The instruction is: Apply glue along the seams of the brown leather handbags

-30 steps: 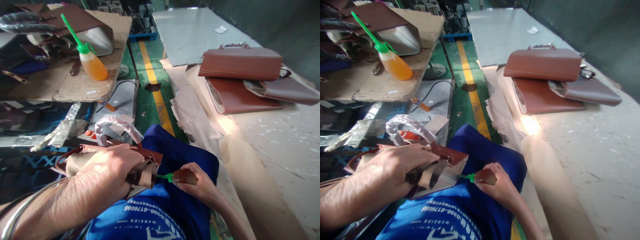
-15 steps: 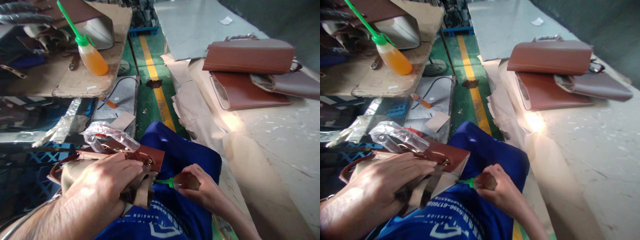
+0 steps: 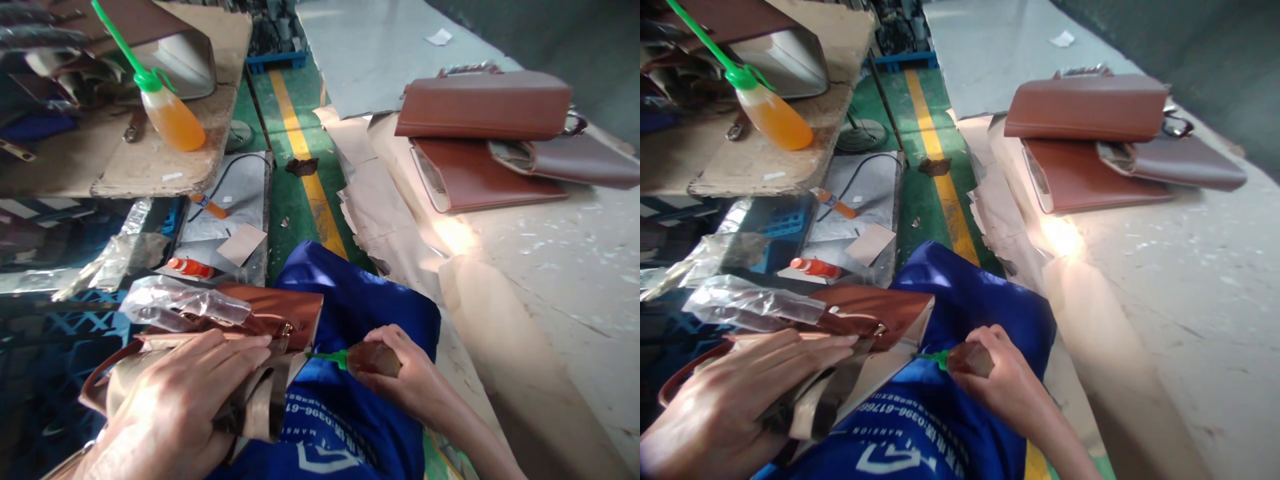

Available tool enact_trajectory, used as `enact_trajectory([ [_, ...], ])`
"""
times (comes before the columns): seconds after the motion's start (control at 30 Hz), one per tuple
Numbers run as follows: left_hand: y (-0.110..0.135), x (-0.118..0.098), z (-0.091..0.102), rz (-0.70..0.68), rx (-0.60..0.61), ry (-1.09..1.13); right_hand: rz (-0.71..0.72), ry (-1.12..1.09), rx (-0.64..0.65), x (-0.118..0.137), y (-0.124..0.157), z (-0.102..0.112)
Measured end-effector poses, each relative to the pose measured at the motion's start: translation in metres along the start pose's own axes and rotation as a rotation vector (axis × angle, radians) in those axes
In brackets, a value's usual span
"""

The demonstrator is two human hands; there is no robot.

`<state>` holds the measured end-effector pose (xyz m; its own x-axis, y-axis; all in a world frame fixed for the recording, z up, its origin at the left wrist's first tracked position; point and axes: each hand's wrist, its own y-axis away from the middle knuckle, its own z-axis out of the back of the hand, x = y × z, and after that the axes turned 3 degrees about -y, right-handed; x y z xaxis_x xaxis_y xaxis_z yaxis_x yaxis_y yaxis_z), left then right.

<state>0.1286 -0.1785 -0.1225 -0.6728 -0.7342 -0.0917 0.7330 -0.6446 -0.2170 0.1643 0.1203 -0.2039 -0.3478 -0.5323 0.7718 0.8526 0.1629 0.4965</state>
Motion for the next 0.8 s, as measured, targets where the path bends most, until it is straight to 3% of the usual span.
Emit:
enact_trajectory([
  [0.3, 0.002, -0.01, 0.008, 0.056, 0.075, -0.026, 0.016, 0.039, -0.023, 0.002, -0.002, -0.001],
  [0.5, 0.006, -0.003, 0.003, -0.059, 0.051, -0.067, 0.049, 0.058, -0.062, -0.003, 0.0, -0.002],
  [0.67, 0.011, -0.009, 0.001, 0.076, 0.064, -0.074, 0.01, -0.006, -0.04, -0.001, 0.003, -0.007],
  [0.8, 0.015, -0.01, -0.003, 0.084, 0.014, -0.052, -0.008, -0.118, 0.018, 0.004, 0.011, -0.006],
])
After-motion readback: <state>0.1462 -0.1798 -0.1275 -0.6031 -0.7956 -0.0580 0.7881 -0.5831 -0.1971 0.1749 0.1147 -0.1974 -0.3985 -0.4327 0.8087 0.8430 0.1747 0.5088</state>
